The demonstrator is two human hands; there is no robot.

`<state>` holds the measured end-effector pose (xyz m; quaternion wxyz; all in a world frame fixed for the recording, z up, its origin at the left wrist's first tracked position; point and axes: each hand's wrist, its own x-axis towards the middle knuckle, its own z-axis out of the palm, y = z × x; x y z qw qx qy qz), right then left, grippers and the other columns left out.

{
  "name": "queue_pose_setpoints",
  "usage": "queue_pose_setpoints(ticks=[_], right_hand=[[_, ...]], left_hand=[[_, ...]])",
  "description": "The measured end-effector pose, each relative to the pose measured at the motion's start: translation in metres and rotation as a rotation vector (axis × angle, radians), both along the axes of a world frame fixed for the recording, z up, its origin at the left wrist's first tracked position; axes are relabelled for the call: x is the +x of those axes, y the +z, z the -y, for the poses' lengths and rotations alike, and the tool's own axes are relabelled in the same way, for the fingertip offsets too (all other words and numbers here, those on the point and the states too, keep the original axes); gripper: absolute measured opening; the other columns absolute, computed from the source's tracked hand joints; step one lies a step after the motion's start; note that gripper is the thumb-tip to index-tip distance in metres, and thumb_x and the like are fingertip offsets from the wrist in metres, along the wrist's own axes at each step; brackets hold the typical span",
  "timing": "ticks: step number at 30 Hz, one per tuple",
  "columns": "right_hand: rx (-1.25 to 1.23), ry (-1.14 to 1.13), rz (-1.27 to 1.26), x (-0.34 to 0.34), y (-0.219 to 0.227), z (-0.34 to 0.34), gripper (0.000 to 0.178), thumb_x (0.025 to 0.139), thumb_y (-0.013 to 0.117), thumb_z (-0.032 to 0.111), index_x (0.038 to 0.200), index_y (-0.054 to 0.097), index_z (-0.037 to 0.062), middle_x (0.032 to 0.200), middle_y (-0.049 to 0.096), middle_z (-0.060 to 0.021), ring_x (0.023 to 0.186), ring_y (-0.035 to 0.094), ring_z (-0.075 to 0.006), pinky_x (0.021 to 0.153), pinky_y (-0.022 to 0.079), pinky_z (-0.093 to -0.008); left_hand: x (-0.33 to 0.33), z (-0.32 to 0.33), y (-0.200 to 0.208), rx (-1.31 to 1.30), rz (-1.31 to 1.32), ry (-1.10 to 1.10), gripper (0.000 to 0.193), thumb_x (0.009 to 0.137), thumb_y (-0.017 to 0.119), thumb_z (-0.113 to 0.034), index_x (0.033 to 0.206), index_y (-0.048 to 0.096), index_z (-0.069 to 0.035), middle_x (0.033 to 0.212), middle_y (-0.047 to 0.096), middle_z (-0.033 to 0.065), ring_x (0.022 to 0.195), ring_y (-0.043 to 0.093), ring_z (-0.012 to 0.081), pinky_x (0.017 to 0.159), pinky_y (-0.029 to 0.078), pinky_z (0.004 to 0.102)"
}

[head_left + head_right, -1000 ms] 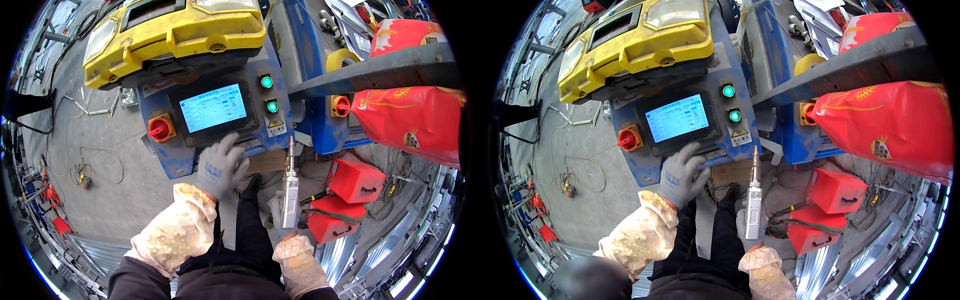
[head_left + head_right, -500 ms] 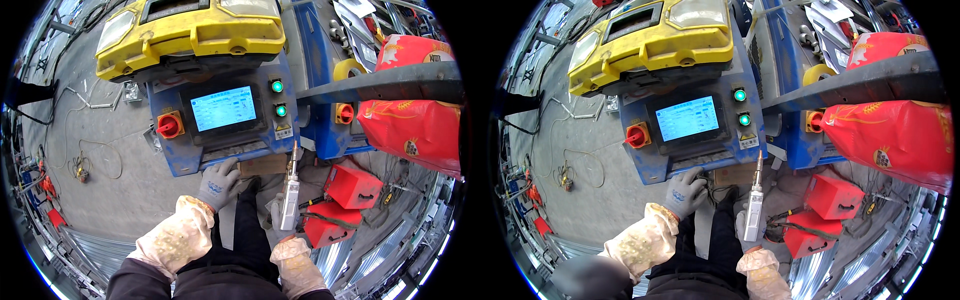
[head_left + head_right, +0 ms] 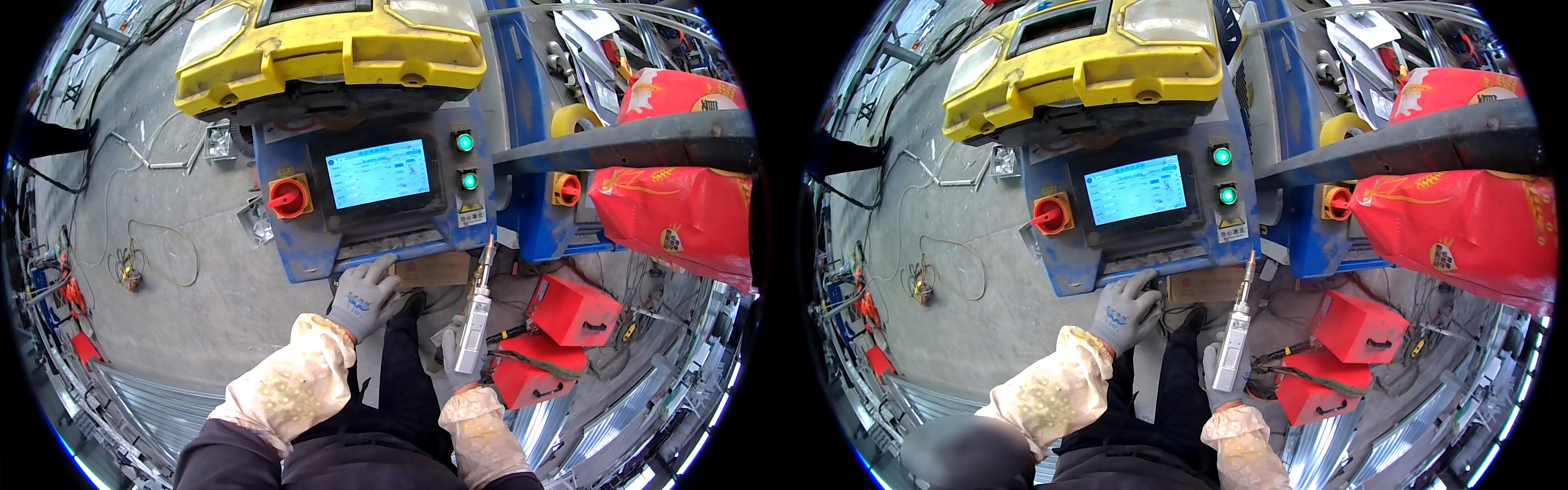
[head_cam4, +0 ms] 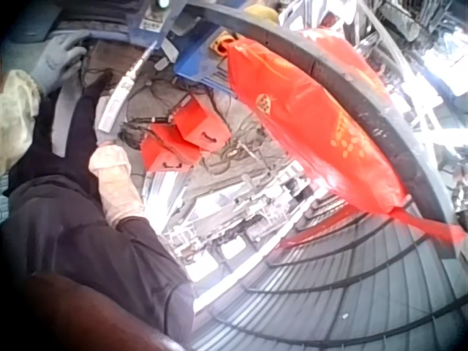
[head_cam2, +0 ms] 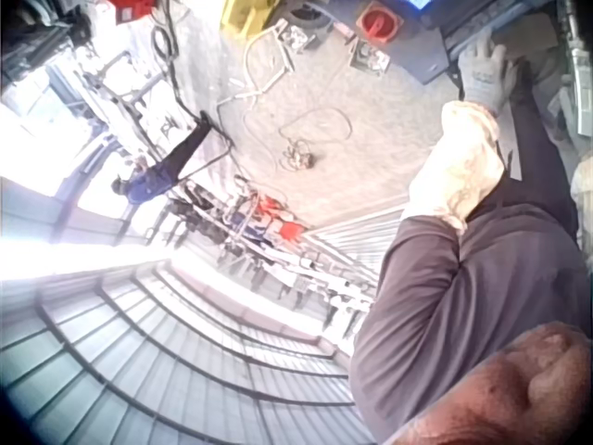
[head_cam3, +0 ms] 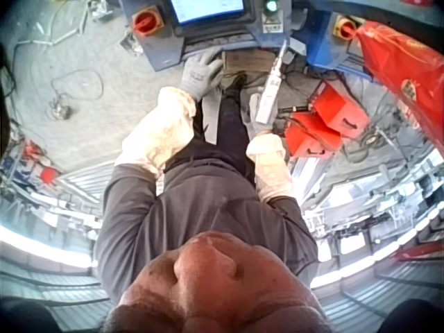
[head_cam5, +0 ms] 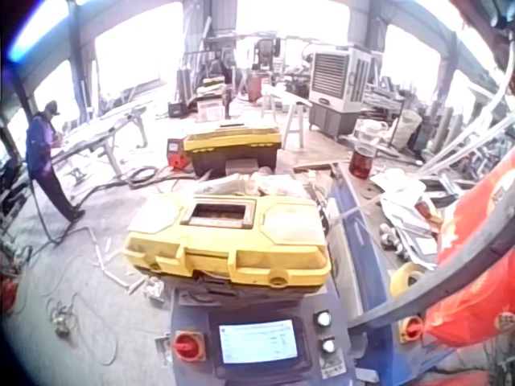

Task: The person operates a welding machine's touchscreen to set parameters, then uses a handheld welding torch to weld seams on stacked metal frames. The person adjusts the torch tip and performs short welds on the metal pieces.

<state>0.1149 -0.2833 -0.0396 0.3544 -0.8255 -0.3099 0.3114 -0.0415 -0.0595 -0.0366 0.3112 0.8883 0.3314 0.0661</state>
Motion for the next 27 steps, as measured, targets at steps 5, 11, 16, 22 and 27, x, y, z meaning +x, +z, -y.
queue_pose_setpoints(ticks=[5, 11, 16, 22, 27], right_hand=[[-0.024, -0.047, -0.068, -0.004, -0.003, 0.003, 0.035, 0.092, 0.07, 0.01, 0.123, 0.058, -0.0011, 0.097, 0.064, -0.0062, 0.085, 0.065, -0.0173, 0.08, 0.054, -0.0333], [-0.031, -0.006, 0.032, -0.007, 0.004, -0.001, 0.041, 0.09, 0.073, 0.011, 0.127, 0.057, 0.0, 0.1, 0.064, -0.0055, 0.085, 0.064, -0.0152, 0.081, 0.054, -0.0317], [-0.046, 0.014, 0.045, -0.008, 0.006, 0.0, 0.043, 0.09, 0.073, 0.011, 0.128, 0.056, 0.0001, 0.106, 0.064, -0.0069, 0.087, 0.064, -0.0158, 0.082, 0.054, -0.0318], [-0.051, 0.013, 0.061, -0.009, 0.002, 0.002, 0.043, 0.091, 0.073, 0.011, 0.129, 0.056, -0.0001, 0.109, 0.063, -0.0073, 0.087, 0.064, -0.0158, 0.082, 0.054, -0.032], [-0.048, -0.009, 0.041, -0.009, 0.008, -0.001, 0.042, 0.091, 0.072, 0.012, 0.128, 0.056, -0.0002, 0.108, 0.063, -0.0074, 0.086, 0.063, -0.0154, 0.081, 0.053, -0.032]], left_hand=[[-0.002, 0.0, -0.002, -0.002, 0.024, -0.001, 0.024, 0.082, 0.074, -0.024, 0.103, 0.069, -0.014, 0.137, 0.059, 0.0105, 0.104, 0.064, 0.0309, 0.088, 0.05, 0.0452], [-0.005, 0.001, -0.006, 0.017, 0.032, -0.004, 0.026, 0.081, 0.075, -0.024, 0.105, 0.069, -0.014, 0.138, 0.059, 0.0108, 0.104, 0.064, 0.0308, 0.088, 0.05, 0.045], [-0.007, 0.001, -0.008, 0.019, 0.036, -0.013, 0.028, 0.081, 0.075, -0.025, 0.106, 0.069, -0.015, 0.139, 0.058, 0.0106, 0.105, 0.064, 0.0307, 0.088, 0.05, 0.0451], [-0.008, 0.001, -0.01, 0.006, 0.029, -0.02, 0.029, 0.08, 0.076, -0.025, 0.107, 0.069, -0.015, 0.141, 0.057, 0.0105, 0.106, 0.063, 0.0307, 0.089, 0.05, 0.0456], [-0.008, 0.001, -0.01, 0.007, 0.037, -0.02, 0.03, 0.08, 0.076, -0.025, 0.107, 0.069, -0.015, 0.142, 0.057, 0.0105, 0.107, 0.063, 0.0308, 0.089, 0.05, 0.0459]])
